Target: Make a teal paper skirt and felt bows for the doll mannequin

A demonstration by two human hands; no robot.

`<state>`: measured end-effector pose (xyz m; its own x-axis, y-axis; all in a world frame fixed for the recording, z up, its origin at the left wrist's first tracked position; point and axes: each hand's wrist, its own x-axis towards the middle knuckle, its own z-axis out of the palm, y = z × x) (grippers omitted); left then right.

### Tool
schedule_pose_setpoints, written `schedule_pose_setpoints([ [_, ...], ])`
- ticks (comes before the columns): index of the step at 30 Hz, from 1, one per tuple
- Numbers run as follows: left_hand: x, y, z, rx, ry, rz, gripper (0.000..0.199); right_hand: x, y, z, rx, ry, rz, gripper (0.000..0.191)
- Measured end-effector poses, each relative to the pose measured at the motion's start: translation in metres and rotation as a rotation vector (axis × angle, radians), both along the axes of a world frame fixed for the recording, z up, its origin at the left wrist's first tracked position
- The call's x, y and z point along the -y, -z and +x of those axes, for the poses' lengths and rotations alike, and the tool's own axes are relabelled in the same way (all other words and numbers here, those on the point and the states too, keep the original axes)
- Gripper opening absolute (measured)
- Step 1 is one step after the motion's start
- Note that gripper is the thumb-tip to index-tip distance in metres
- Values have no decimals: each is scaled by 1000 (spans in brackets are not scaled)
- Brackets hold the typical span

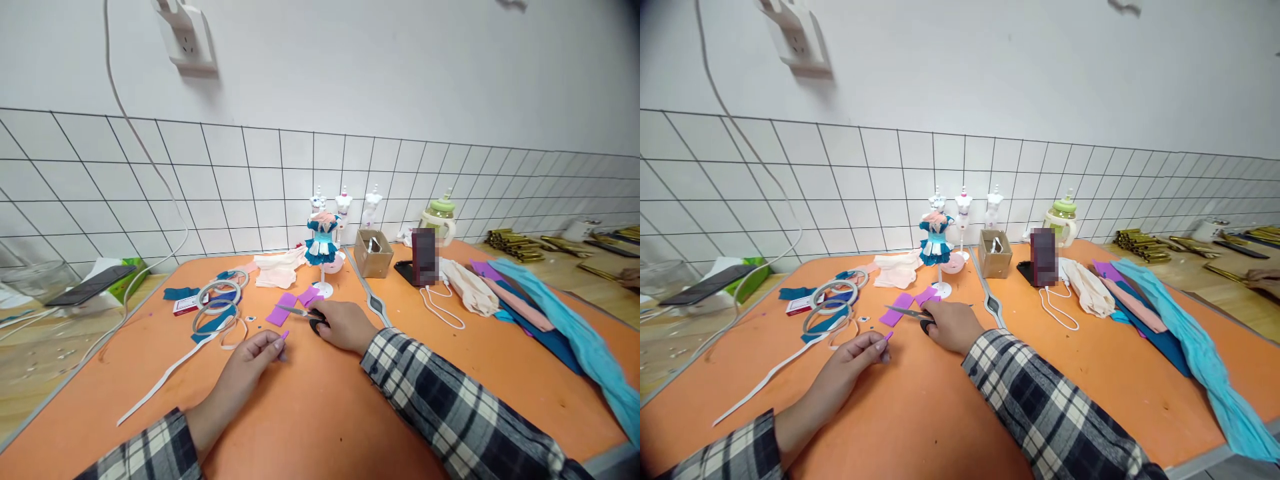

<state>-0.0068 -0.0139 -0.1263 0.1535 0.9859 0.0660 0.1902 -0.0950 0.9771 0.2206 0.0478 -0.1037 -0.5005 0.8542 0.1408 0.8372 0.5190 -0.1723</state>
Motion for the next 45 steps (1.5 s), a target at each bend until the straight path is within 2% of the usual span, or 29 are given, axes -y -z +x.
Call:
schedule_pose_setpoints([
  [3, -1, 2, -4, 55, -1, 46, 25, 7, -1, -2, -252, 14, -88, 34],
  [6, -2, 2, -8, 140, 13, 79, 25, 21, -1, -3, -494, 0, -252, 35],
  [9, -1, 3, -10, 317, 34, 60, 25, 41, 0, -2, -564, -42, -421, 29],
  [11, 1, 2, -9, 414, 38, 44, 24, 55, 0, -1, -556, -67, -472, 29],
  [14, 4, -1, -5, 495, 23, 28, 23, 71, -2, -2, -510, -98, -468, 31],
  [18, 7, -5, -1, 524, 16, -4, 21, 79, -6, -6, -456, -121, -447, 35],
  [22, 8, -6, 0, 500, 58, -5, 22, 80, -5, -7, -454, -124, -461, 35],
  [35, 6, 6, -5, 335, 109, 10, 22, 81, -1, -8, -582, -165, -498, 25],
  [45, 9, -2, -1, 331, 88, 10, 23, 82, 1, -8, -608, -178, -502, 24],
])
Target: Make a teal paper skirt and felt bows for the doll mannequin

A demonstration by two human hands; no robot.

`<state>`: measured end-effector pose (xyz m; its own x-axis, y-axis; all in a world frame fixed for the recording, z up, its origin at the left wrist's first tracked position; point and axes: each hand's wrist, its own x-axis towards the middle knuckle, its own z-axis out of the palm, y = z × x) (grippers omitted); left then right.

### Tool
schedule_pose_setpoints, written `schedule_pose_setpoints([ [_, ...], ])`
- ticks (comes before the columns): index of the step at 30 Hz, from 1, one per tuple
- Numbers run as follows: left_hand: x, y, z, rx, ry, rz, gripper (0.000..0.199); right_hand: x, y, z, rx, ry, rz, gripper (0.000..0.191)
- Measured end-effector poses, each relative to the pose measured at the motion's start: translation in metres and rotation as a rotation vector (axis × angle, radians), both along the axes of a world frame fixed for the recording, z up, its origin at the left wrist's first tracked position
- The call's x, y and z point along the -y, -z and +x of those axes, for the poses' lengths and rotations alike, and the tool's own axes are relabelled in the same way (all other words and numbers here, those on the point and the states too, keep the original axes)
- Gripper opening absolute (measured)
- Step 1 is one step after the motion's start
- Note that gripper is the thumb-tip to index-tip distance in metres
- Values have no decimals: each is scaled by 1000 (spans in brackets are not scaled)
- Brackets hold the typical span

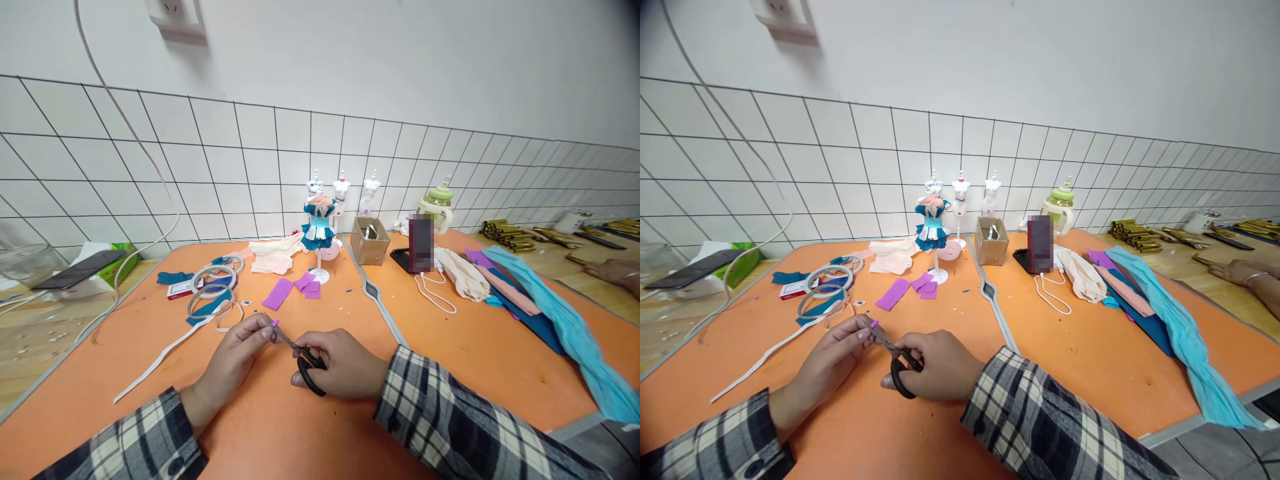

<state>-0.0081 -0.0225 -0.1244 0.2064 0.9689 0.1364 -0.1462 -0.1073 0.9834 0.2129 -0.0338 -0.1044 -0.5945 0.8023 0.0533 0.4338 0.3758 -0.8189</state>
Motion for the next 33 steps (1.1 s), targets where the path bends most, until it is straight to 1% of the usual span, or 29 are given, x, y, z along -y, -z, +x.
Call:
schedule_pose_setpoints([
  [3, 1, 0, 0, -14, 2, 9, 24, 1, 2, 0, -14, 3, -18, 24],
  [7, 1, 2, -1, -56, 3, 29, 24, 1, 3, 0, -26, -5, 1, 27],
  [11, 0, 2, -2, -130, -13, 68, 25, 1, 4, 0, -24, -6, 26, 27],
  [14, 0, 1, -2, -180, -29, 96, 25, 1, 3, 0, -15, -5, 17, 25],
  [19, 1, 0, -1, -181, -21, 112, 24, 2, 0, -2, -26, 13, -11, 21],
  [23, 1, 0, -2, -176, -30, 102, 25, 1, 0, -1, -17, 6, -2, 20],
  [33, 0, 1, -2, -145, -39, 85, 26, -2, 6, 1, -52, -40, 20, 20],
])
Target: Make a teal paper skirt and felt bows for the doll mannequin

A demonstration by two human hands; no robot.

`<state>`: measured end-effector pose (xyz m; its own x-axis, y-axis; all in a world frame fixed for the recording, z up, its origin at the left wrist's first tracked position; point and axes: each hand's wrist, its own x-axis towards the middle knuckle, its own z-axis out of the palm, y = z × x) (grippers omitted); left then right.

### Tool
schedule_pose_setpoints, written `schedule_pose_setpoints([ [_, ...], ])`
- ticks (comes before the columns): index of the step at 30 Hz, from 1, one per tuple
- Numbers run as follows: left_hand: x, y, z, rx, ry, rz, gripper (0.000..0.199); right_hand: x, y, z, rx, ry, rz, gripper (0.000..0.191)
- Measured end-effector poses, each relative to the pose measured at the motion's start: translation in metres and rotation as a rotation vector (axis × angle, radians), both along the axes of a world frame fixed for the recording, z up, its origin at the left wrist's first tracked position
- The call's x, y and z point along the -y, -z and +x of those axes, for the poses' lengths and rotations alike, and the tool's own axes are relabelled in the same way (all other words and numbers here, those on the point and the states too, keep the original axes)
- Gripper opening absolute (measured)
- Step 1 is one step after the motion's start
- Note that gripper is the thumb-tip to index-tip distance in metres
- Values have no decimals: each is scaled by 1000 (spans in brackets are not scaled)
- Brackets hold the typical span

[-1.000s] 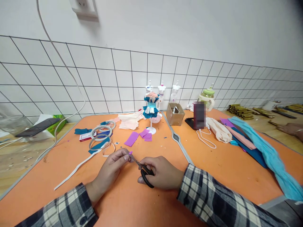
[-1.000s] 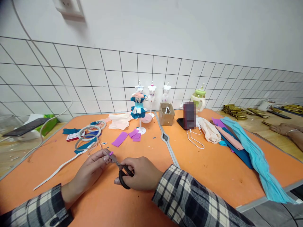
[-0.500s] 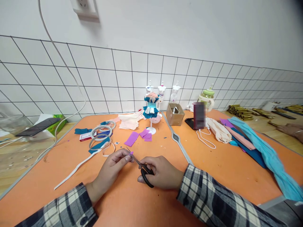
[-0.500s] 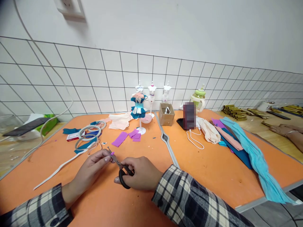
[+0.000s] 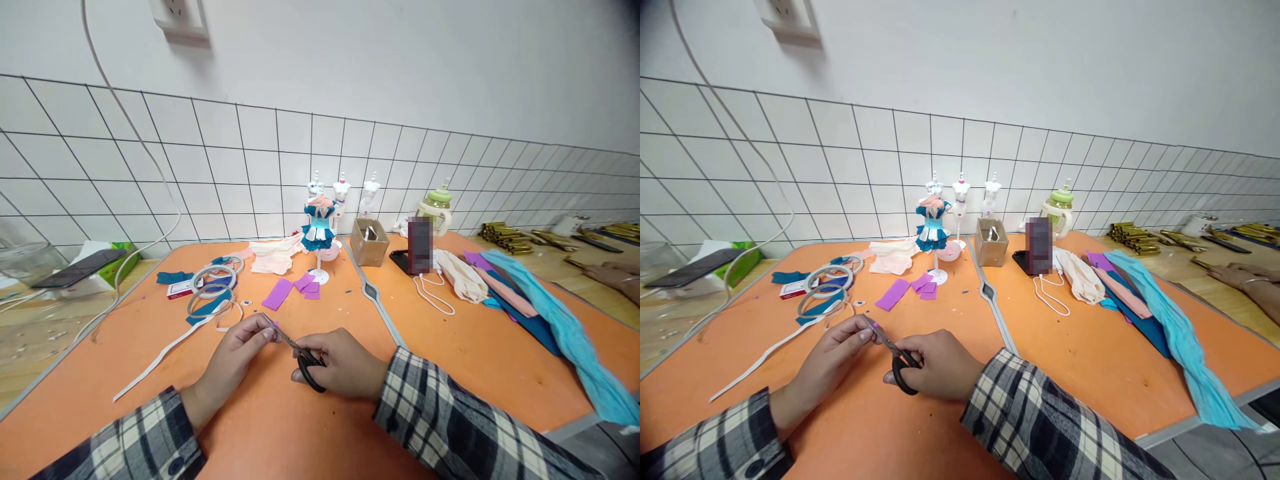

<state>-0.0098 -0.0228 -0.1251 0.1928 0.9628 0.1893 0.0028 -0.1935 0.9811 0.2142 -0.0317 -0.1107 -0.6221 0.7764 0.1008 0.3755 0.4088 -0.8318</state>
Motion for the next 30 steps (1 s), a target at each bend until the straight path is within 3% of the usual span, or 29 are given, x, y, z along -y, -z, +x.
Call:
schedule_pose_setpoints([
  [8, 0, 1, -1, -42, 46, 11, 27, 6, -9, -1, 13, -20, -109, 24],
  [16, -2, 3, -3, -35, 69, -3, 24, 3, 4, -1, -81, 9, -159, 20],
  [25, -1, 1, -3, 0, 90, -29, 26, 2, -1, 0, -86, -7, -166, 22],
  [30, -2, 1, -4, 15, 105, -46, 25, 0, 5, 1, -78, -38, -171, 24],
])
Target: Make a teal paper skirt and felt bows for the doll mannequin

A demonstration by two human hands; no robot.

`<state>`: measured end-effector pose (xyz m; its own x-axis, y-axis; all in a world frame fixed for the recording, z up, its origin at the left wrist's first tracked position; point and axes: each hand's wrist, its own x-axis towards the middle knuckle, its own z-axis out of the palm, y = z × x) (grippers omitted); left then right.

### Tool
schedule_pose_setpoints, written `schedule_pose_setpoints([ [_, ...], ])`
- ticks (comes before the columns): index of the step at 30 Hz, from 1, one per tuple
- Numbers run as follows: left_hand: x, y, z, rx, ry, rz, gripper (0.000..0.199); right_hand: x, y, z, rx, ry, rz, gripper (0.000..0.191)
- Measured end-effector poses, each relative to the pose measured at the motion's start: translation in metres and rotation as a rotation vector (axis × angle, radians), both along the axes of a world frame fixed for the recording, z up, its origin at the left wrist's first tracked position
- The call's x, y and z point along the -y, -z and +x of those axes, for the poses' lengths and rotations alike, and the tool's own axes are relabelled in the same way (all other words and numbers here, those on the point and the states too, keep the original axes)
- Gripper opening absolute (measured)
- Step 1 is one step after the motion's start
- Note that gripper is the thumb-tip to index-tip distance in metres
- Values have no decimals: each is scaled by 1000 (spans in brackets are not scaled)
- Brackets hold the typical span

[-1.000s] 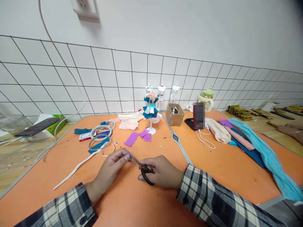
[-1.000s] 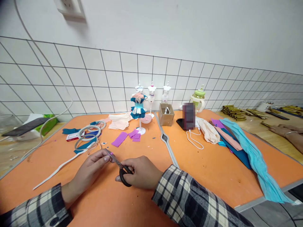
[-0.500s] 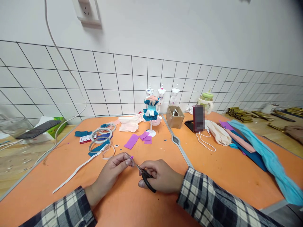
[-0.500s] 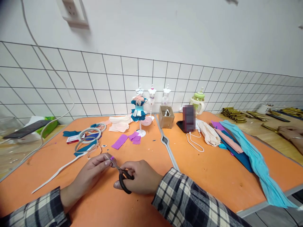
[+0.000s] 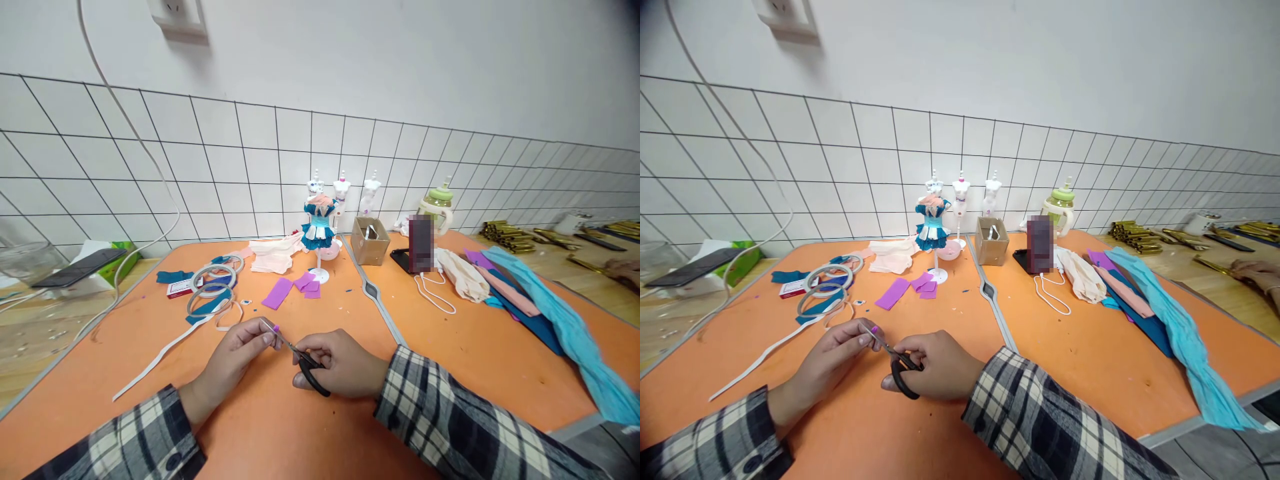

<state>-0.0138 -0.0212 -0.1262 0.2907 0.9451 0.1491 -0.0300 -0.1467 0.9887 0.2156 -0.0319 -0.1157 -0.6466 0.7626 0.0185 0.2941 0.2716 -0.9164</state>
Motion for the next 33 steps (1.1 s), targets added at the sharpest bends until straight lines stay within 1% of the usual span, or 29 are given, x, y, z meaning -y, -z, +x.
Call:
schedule_pose_setpoints([
  [4, -1, 2, -2, 4, 21, 11, 26, -2, 4, 1, -2, -18, 10, 26],
  [8, -2, 3, -2, 24, 22, 14, 26, -4, 3, 2, -17, -46, 31, 27],
  [13, 0, 0, -2, 47, 33, 9, 26, -4, 0, 3, 11, -47, 52, 27],
  [16, 0, -1, 0, 56, 34, -4, 28, -4, 1, 0, 7, -34, 35, 25],
  [17, 0, -1, 2, 62, 25, -18, 28, -5, 1, 0, 6, -6, 31, 26],
  [19, -1, 0, 4, 100, -5, -70, 26, -9, 2, 0, 28, 118, 46, 32],
  [21, -1, 2, 6, 174, -27, -150, 26, -16, 2, 5, 109, 285, 118, 39],
  [23, -2, 2, 7, 251, -35, -229, 27, -25, 1, 13, 250, 397, 230, 37],
  [26, -2, 1, 8, 333, -20, -299, 24, -36, 0, 26, 452, 432, 385, 27],
  [29, -1, 0, 8, 384, 22, -336, 19, -39, 1, 31, 564, 428, 527, 25],
  [30, 0, 0, 8, 395, 38, -346, 18, -40, 3, 31, 584, 427, 542, 25],
  [31, 0, 0, 8, 403, 54, -354, 17, -40, 5, 30, 591, 427, 524, 27],
  [33, 1, 0, 9, 420, 93, -363, 15, -41, 9, 28, 573, 426, 414, 34],
])
